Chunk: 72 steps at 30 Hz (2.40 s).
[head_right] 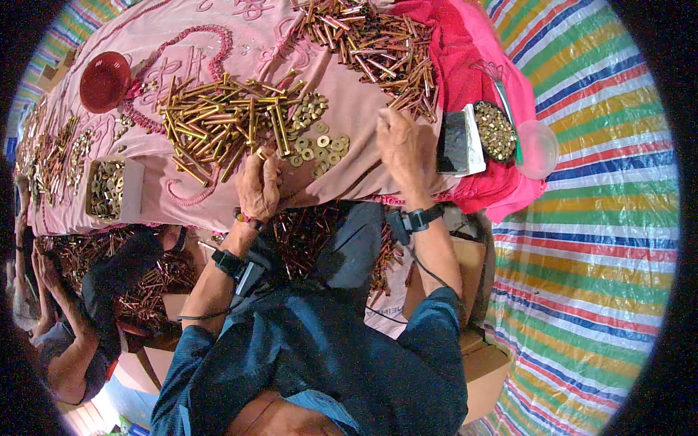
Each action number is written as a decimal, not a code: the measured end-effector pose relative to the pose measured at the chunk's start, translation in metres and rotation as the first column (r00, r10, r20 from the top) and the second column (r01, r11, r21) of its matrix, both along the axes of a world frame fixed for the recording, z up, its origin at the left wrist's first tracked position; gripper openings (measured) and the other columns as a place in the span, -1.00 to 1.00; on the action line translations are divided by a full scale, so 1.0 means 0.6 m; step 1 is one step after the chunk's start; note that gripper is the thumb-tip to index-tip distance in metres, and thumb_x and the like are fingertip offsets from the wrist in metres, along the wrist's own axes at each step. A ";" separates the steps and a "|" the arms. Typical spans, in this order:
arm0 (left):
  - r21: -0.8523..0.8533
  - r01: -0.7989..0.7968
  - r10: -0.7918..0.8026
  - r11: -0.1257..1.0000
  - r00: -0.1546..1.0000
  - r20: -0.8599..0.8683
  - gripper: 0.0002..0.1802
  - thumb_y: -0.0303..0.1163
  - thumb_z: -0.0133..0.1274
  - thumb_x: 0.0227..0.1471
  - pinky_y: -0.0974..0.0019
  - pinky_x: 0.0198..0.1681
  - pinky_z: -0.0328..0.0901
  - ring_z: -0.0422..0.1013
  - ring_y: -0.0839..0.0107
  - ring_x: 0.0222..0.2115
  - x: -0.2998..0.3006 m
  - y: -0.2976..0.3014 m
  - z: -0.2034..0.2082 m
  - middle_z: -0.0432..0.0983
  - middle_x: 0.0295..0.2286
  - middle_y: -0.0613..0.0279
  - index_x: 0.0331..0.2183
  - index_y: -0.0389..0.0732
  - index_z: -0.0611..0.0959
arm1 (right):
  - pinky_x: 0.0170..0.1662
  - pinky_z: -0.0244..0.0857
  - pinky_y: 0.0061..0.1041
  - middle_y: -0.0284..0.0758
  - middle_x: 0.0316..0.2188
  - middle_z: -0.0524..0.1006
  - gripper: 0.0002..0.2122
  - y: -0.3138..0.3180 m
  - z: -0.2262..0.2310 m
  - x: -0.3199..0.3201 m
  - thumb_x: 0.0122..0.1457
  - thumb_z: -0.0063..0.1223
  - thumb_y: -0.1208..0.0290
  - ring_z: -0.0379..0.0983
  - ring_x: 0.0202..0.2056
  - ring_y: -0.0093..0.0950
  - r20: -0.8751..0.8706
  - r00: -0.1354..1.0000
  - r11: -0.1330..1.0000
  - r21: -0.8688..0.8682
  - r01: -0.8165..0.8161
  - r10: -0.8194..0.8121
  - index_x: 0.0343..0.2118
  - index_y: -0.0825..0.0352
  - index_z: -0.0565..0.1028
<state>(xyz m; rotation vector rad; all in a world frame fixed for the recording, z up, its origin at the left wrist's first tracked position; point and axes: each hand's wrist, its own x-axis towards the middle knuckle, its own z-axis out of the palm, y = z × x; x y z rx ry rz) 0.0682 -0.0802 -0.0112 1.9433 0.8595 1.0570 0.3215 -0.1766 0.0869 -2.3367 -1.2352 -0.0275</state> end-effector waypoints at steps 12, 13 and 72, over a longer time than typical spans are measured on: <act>0.217 -0.012 0.017 0.976 1.000 -0.021 -0.81 -0.51 0.03 0.15 0.09 -0.31 0.36 0.46 -0.05 -0.35 0.008 0.003 0.027 0.49 -0.35 -0.04 -0.16 -0.31 0.54 | -0.34 0.38 -0.03 -0.01 -0.39 0.55 -0.84 0.043 -0.062 0.127 0.21 -0.10 0.43 0.53 -0.41 -0.01 0.363 0.862 0.870 -0.466 -0.160 0.353 -0.27 0.24 0.55; 0.220 -0.015 0.022 0.975 0.999 -0.029 -0.80 -0.51 0.03 0.15 0.08 -0.31 0.36 0.46 -0.05 -0.34 0.007 0.003 0.027 0.49 -0.35 -0.05 -0.16 -0.32 0.54 | -0.34 0.38 -0.03 -0.01 -0.39 0.55 -0.84 0.041 -0.060 0.125 0.21 -0.10 0.43 0.53 -0.41 -0.01 0.363 0.862 0.870 -0.467 -0.161 0.355 -0.27 0.24 0.55; -0.178 0.017 0.004 0.984 0.993 0.117 -0.75 -0.31 -0.03 0.29 0.43 -0.53 0.26 0.36 0.58 -0.61 0.005 0.014 0.000 0.49 -0.58 0.33 -0.26 -0.27 0.66 | -0.36 0.49 -0.58 -0.20 -0.28 0.56 -0.32 0.037 -0.035 -0.122 0.15 0.09 0.63 0.54 -0.36 -0.55 -0.665 0.455 0.732 0.680 0.041 0.592 0.30 0.49 0.03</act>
